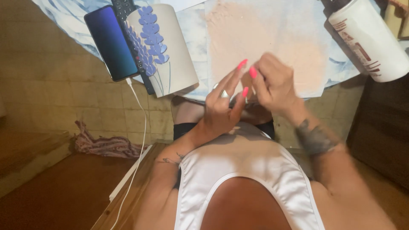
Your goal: Decorating a white cylindrical object by gluing small purple floral cutouts onto its surface
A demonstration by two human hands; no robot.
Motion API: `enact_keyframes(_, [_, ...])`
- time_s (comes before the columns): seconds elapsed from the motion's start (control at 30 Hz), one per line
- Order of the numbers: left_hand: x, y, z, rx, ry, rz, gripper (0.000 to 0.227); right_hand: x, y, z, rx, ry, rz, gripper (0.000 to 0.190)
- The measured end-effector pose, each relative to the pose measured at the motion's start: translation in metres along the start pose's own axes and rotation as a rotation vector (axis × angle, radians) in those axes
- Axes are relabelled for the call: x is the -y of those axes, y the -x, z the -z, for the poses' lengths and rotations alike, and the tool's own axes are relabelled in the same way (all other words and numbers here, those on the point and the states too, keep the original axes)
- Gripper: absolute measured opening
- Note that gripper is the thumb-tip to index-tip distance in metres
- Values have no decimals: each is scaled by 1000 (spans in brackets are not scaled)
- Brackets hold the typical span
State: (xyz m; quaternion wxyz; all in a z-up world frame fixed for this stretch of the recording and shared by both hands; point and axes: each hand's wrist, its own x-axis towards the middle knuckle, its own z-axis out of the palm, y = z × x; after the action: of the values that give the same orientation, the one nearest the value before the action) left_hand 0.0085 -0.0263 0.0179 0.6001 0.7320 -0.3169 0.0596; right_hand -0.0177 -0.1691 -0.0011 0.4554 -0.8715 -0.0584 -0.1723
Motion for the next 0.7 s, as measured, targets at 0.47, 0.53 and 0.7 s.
enact_keyframes(0.47, [21, 27, 20, 604, -806, -84, 57, -31, -62, 5, 499, 680, 693, 19])
enact_keyframes(0.53, [20, 26, 19, 583, -778, -119, 51, -11, -43, 21, 613, 549, 765, 21])
enact_keyframes(0.7, [13, 25, 16, 497, -680, -116, 46, -29, 0, 48, 555, 574, 440, 12])
